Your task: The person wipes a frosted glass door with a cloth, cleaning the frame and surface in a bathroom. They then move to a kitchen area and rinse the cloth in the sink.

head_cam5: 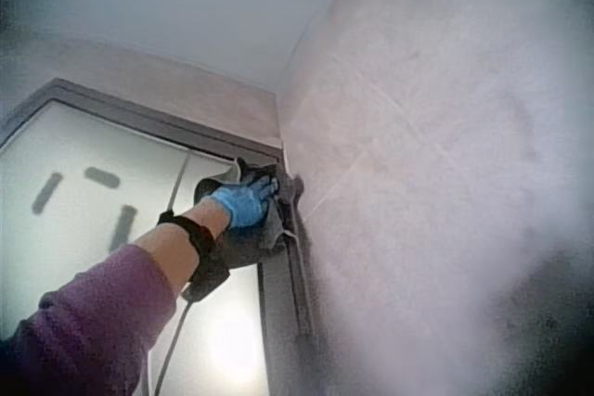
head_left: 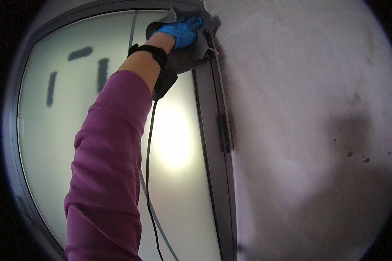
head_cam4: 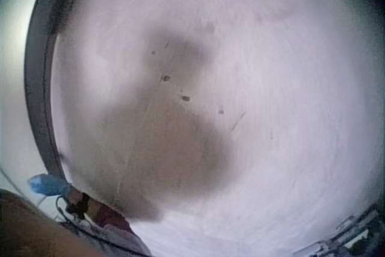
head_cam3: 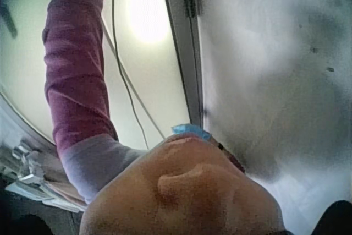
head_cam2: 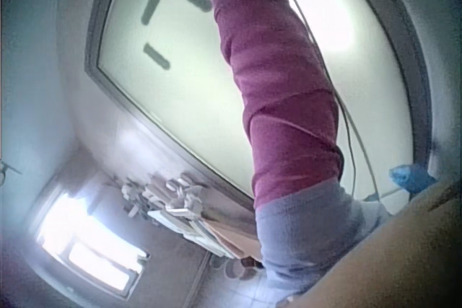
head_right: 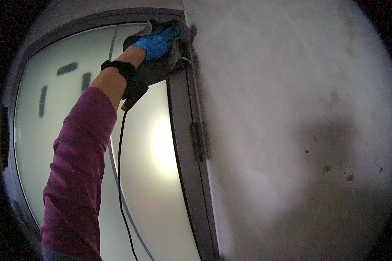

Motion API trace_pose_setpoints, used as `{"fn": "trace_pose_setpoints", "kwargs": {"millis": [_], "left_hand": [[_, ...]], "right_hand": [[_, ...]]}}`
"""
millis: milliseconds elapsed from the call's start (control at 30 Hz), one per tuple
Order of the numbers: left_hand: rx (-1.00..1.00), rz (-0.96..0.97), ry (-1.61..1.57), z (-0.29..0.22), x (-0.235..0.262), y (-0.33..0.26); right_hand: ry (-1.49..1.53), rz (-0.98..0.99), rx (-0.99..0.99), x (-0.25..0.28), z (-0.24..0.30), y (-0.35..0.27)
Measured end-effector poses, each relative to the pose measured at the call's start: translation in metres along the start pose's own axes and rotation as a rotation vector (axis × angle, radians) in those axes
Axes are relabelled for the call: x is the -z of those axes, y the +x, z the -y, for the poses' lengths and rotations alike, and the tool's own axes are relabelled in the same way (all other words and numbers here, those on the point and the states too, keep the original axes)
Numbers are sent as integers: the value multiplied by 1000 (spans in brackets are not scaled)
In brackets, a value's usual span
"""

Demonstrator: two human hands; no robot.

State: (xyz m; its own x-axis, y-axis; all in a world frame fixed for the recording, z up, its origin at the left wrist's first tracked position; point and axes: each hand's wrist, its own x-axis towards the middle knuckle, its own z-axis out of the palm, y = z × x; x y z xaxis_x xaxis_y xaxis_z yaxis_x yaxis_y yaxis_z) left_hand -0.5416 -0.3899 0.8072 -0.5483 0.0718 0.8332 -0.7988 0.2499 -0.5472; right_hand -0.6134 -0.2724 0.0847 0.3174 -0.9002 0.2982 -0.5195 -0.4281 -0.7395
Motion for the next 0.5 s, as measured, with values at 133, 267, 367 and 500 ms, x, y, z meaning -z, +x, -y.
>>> {"fn": "trace_pose_setpoints", "kwargs": {"millis": [133, 267, 367, 500], "left_hand": [[-45, -39, 145, -4, 3, 21], [21, 34, 212, 3, 10, 36], [202, 11, 212, 28, 8, 41], [355, 27, 392, 90, 10, 32]], "right_hand": [[16, -1, -6, 10, 3, 5], [40, 6, -9, 15, 2, 9], [54, 11, -19, 16, -5, 10], [83, 26, -28, 17, -14, 9]]}}
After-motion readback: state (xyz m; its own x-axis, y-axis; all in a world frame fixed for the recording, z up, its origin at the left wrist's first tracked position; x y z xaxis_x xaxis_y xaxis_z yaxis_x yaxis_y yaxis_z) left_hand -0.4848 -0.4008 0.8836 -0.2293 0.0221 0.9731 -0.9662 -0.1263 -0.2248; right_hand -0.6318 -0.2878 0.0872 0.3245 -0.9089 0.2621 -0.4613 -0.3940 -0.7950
